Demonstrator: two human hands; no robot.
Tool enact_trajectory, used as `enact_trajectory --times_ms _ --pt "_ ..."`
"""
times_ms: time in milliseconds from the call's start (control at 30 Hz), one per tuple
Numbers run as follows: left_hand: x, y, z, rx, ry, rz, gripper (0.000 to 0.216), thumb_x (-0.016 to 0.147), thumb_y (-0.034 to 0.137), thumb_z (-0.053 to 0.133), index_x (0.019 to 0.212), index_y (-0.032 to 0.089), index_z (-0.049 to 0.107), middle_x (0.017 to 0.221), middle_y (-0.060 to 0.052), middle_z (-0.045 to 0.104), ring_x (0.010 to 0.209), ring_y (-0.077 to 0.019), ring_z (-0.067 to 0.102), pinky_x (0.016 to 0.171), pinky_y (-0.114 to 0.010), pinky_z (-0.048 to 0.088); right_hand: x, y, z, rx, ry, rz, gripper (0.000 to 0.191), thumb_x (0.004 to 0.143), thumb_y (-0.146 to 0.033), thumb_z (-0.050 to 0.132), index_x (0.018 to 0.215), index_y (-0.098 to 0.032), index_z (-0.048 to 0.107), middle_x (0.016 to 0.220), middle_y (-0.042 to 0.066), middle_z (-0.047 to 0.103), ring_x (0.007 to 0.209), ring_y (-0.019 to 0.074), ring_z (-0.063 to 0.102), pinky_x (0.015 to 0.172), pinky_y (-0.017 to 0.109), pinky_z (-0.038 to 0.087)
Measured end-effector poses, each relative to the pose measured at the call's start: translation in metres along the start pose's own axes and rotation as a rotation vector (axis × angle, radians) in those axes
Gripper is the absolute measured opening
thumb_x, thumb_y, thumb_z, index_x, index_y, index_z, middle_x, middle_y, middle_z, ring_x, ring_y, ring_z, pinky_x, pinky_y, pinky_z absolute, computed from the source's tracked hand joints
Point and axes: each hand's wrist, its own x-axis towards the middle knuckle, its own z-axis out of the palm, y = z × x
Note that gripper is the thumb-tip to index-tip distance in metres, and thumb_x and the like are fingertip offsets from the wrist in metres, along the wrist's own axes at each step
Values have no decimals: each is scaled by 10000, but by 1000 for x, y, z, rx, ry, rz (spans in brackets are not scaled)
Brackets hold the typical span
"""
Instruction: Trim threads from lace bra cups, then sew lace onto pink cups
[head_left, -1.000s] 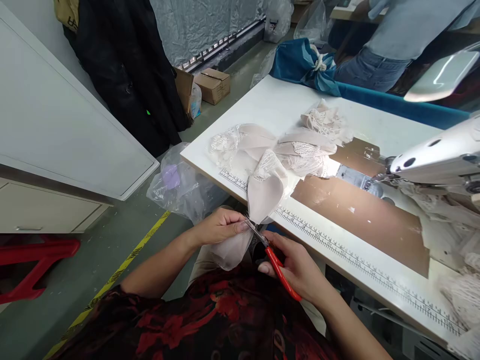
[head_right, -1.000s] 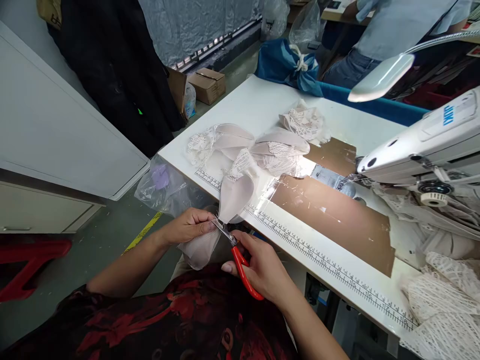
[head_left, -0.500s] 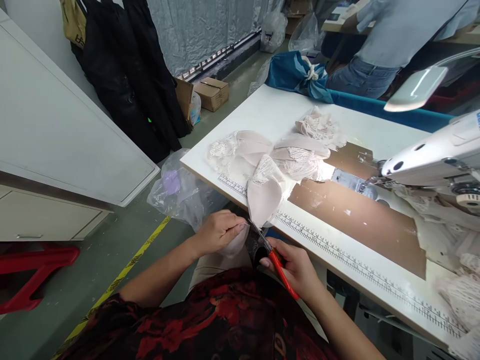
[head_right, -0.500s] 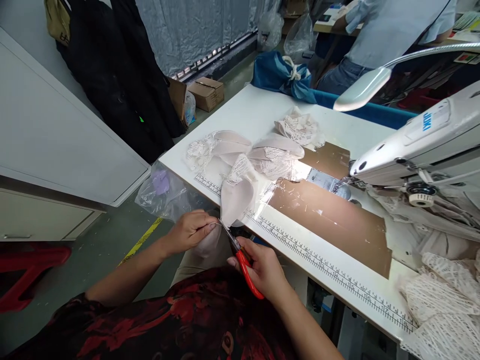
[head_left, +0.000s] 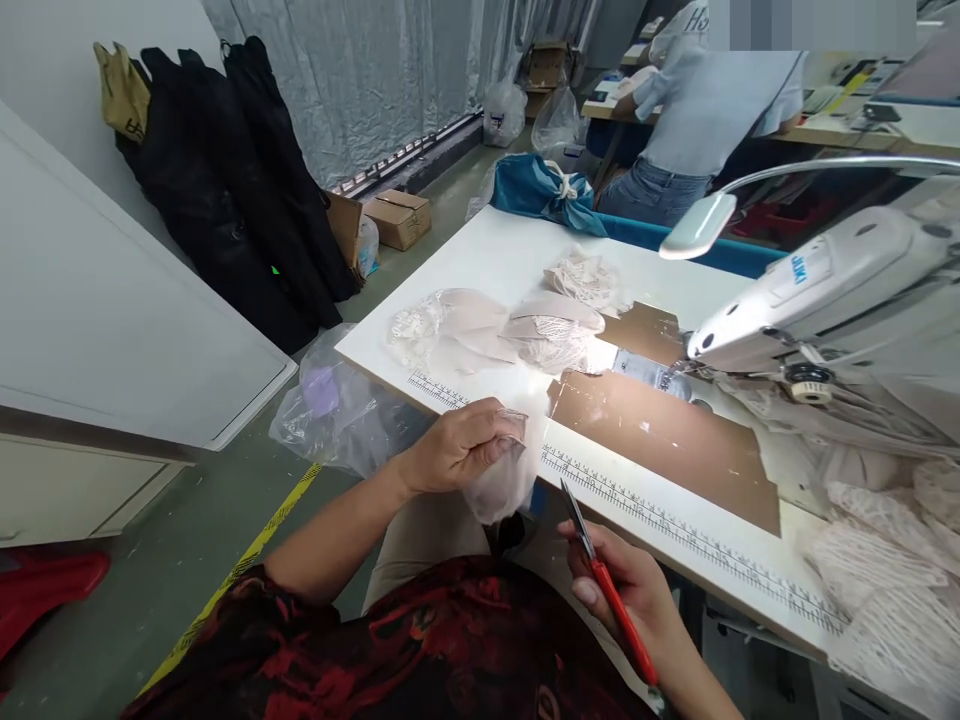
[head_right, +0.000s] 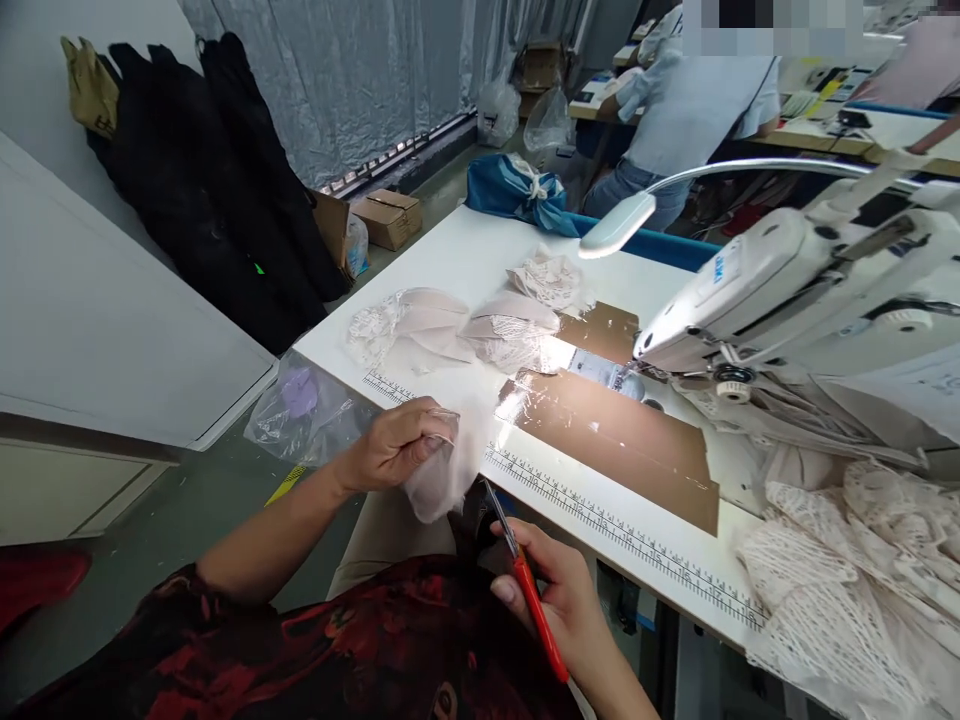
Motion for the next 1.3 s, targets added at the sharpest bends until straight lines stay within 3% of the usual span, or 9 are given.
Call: enact_trajectory --times_ms 200,300,433,600,767,1067,1300 --pt "-4 18 -7 -308 -346 -126 218 933 219 465 999 126 651 939 -128 658 913 -177 626 845 -282 489 -2 -18 -13 -104 -85 96 330 824 -386 618 1100 -205 602 691 -10 559 618 160 515 591 261 452" --pt "-10 23 -5 -365 -416 -189 236 935 232 468 1016 125 661 954 -140 673 925 -190 636 856 -289 493 7 -21 -10 -64 -167 131 310 832 -391 619 1083 -209 608 812 16 646 728 189 579 670 271 482" --pt "-22 24 -3 -403 -440 -261 254 934 242 475 1026 114 675 988 -147 689 950 -196 647 873 -286 493 10 -9 -4 -58 -168 210 323 845 -420 594 1095 -216 600 913 37 691 822 227 628 730 304 500" --pt "-37 13 -2 -206 -371 -411 287 942 291 460 1016 134 689 994 -121 695 947 -189 646 871 -296 487 -3 4 -2 -16 -195 221 370 850 -426 582 1152 -213 585 902 36 677 800 224 623 707 301 499" --pt "-41 12 5 -228 -422 -377 269 937 257 468 1019 124 687 970 -121 693 912 -173 648 837 -263 484 -5 0 4 59 -281 224 327 848 -432 590 1090 -212 602 882 20 657 882 243 618 761 305 489" --pt "-39 22 14 -322 -462 -360 268 927 249 474 1044 130 683 981 -128 697 902 -177 655 815 -255 496 10 -12 11 42 -264 152 382 819 -433 635 1122 -205 583 939 32 667 879 228 614 795 296 481" --pt "-39 21 15 -340 -452 -334 241 920 217 493 1025 125 689 943 -123 699 873 -167 660 790 -233 498 9 -10 10 42 -270 119 299 835 -435 612 1018 -199 608 883 24 667 799 198 596 718 260 472"
